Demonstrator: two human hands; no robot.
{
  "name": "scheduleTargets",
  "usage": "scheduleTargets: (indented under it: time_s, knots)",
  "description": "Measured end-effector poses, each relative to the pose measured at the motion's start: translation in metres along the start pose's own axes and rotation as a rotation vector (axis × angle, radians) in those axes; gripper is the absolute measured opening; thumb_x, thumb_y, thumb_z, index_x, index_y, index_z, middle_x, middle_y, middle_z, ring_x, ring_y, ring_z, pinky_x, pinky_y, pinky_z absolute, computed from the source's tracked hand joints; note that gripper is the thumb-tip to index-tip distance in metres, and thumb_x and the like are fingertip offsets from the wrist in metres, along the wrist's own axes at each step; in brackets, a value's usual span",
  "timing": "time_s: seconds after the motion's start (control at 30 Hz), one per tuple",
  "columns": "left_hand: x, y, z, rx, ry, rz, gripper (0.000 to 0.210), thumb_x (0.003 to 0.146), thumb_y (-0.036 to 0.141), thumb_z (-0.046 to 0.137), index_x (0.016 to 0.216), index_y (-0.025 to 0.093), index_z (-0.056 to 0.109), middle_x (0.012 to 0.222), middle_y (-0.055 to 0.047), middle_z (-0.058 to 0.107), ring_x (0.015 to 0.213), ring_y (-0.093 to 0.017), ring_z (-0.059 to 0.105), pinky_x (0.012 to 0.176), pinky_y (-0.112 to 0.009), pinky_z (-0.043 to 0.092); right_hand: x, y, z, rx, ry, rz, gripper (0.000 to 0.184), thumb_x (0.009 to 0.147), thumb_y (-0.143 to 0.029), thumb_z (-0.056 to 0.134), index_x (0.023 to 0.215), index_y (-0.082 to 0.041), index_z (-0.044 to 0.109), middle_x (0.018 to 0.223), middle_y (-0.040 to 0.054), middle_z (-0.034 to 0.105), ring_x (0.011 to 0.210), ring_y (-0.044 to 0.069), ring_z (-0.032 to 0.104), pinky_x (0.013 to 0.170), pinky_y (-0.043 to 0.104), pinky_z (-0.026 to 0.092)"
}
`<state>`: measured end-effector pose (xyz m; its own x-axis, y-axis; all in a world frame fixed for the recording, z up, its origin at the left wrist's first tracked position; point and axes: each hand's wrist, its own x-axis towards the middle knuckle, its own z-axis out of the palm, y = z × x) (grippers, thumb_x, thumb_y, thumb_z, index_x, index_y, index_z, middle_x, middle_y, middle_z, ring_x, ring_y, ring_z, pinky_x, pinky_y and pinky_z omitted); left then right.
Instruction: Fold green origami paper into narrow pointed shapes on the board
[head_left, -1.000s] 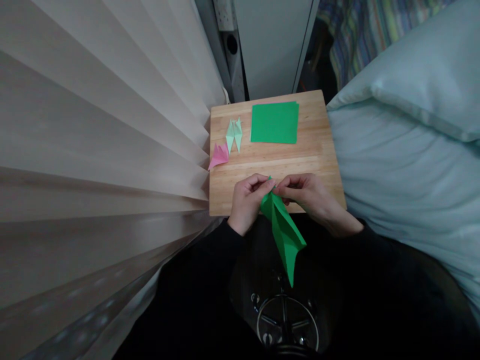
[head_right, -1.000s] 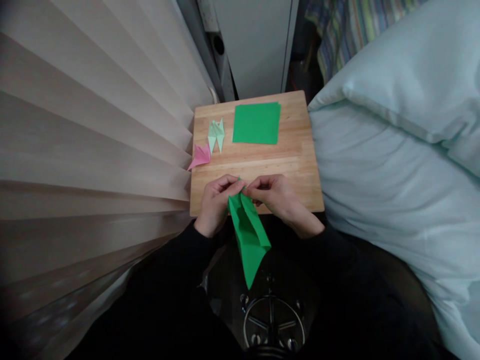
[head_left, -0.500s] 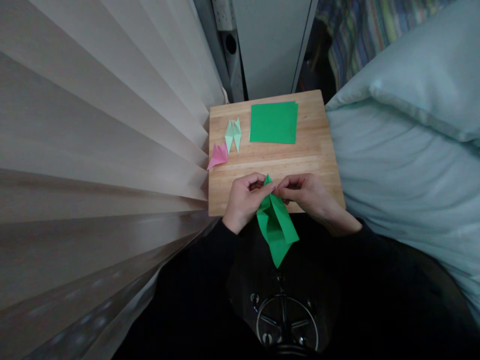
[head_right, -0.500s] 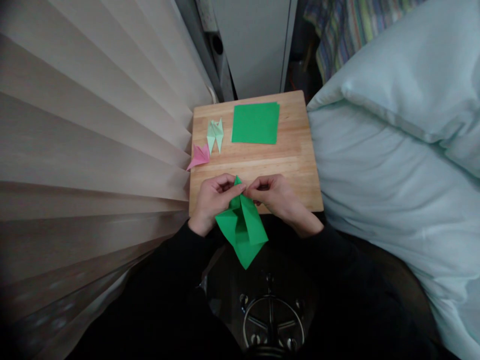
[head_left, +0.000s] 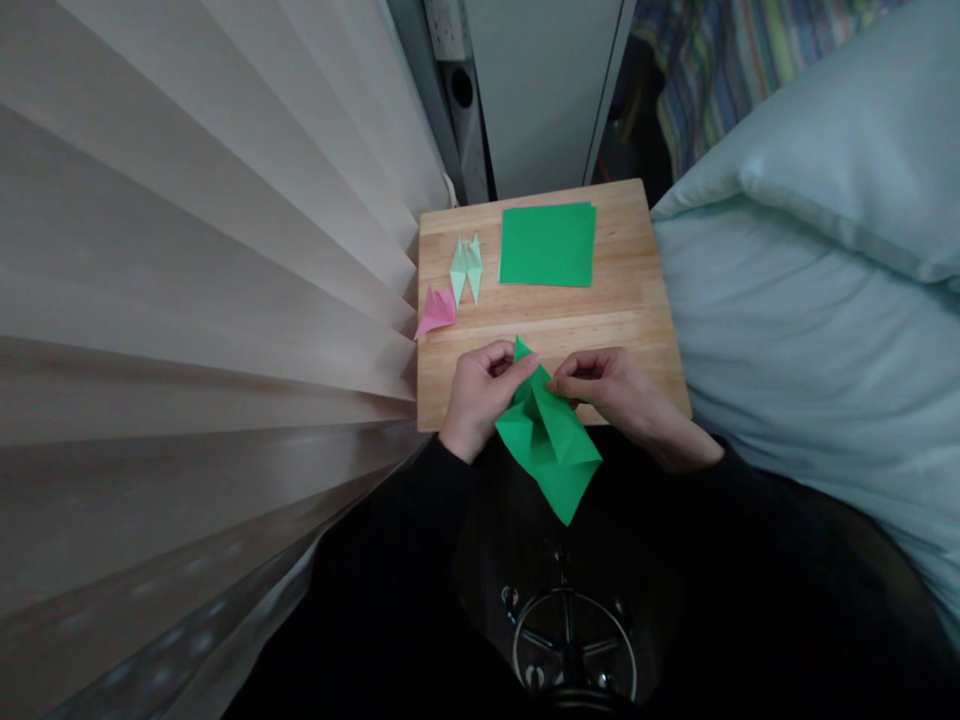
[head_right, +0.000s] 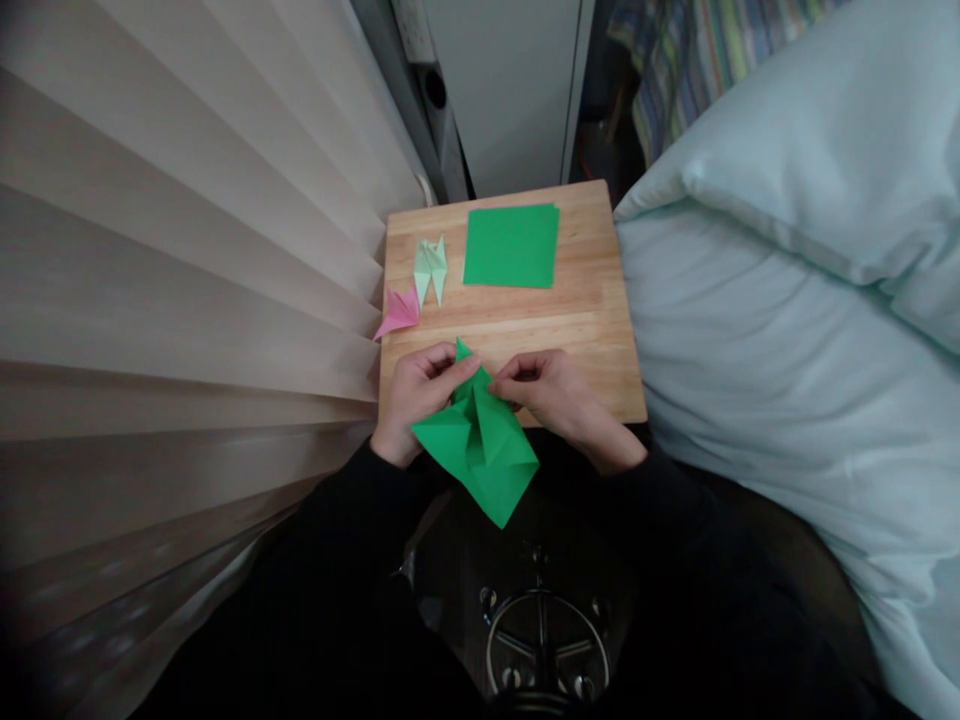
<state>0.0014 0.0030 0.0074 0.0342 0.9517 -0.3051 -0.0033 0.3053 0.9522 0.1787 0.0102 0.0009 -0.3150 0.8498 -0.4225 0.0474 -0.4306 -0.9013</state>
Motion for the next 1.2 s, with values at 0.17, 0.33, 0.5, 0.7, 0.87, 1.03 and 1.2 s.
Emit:
scheduleTargets:
  time_s: [0.17, 0.33, 0.5, 0.7, 0.87, 1.03, 1.2]
  knots:
    - [-0.002, -0.005, -0.002, -0.048, -0.112, -0.102, 0.029, 0.07, 0.038, 0.086, 0.069, 0.014, 0.07, 0.067, -0.001, 0.067, 0.059, -0.01, 0.055, 0.057, -0.024, 0.043, 0.002, 0.002, 0.0, 0.028, 0.05, -0.01, 0.021, 0.065, -0.037, 0.083, 0.063, -0.019, 0.072, 0.063, -0.0006, 0.066, 0.06, 0.012, 0.053, 0.059, 0.028, 0.043]
    - [-0.003, -0.005, -0.001, -0.048, -0.027, -0.072, 0.03, 0.072, 0.039, 0.086, 0.068, 0.014, 0.07, 0.064, 0.0, 0.065, 0.056, -0.009, 0.052, 0.054, -0.023, 0.039, 0.003, 0.003, -0.002, -0.009, 0.063, 0.0, 0.023, 0.063, -0.038, 0.084, 0.065, -0.019, 0.072, 0.061, 0.0001, 0.065, 0.057, 0.012, 0.05, 0.053, 0.027, 0.039]
    - [-0.001, -0.001, -0.001, -0.097, -0.067, -0.21, 0.033, 0.063, 0.04, 0.092, 0.071, 0.014, 0.073, 0.068, -0.001, 0.07, 0.059, -0.011, 0.058, 0.057, -0.025, 0.045, 0.002, 0.003, -0.002, 0.002, 0.073, -0.007, 0.025, 0.063, -0.039, 0.085, 0.065, -0.019, 0.071, 0.062, 0.0001, 0.066, 0.058, 0.013, 0.052, 0.055, 0.028, 0.041]
    - [-0.001, -0.005, -0.002, -0.052, 0.02, -0.138, 0.031, 0.064, 0.04, 0.091, 0.072, 0.015, 0.075, 0.07, -0.002, 0.072, 0.06, -0.012, 0.06, 0.058, -0.026, 0.047, 0.003, 0.003, 0.001, 0.051, 0.09, -0.014, 0.025, 0.064, -0.039, 0.085, 0.069, -0.019, 0.072, 0.067, -0.0001, 0.068, 0.061, 0.013, 0.055, 0.061, 0.029, 0.044]
    - [-0.003, -0.01, -0.001, -0.044, 0.012, -0.121, 0.029, 0.066, 0.039, 0.089, 0.072, 0.015, 0.075, 0.07, -0.002, 0.072, 0.06, -0.012, 0.059, 0.058, -0.026, 0.046, 0.002, 0.002, 0.0, 0.036, 0.094, 0.015, 0.024, 0.065, -0.039, 0.084, 0.072, -0.019, 0.072, 0.068, 0.0003, 0.068, 0.06, 0.013, 0.056, 0.059, 0.029, 0.044]
    - [-0.003, -0.011, 0.0, -0.006, 0.018, -0.092, 0.025, 0.069, 0.036, 0.087, 0.07, 0.014, 0.075, 0.068, -0.003, 0.072, 0.059, -0.011, 0.057, 0.057, -0.025, 0.044, 0.002, 0.001, -0.001, -0.003, 0.11, 0.011, 0.023, 0.066, -0.04, 0.081, 0.071, -0.019, 0.071, 0.067, 0.0018, 0.069, 0.06, 0.014, 0.056, 0.057, 0.029, 0.044]
    - [-0.002, -0.011, 0.0, -0.009, 0.033, -0.078, 0.023, 0.069, 0.034, 0.086, 0.068, 0.015, 0.074, 0.067, -0.002, 0.071, 0.058, -0.011, 0.056, 0.056, -0.024, 0.044, 0.002, -0.001, -0.001, -0.023, 0.111, 0.011, 0.02, 0.067, -0.037, 0.078, 0.068, -0.019, 0.07, 0.064, 0.0004, 0.065, 0.058, 0.013, 0.052, 0.054, 0.029, 0.041]
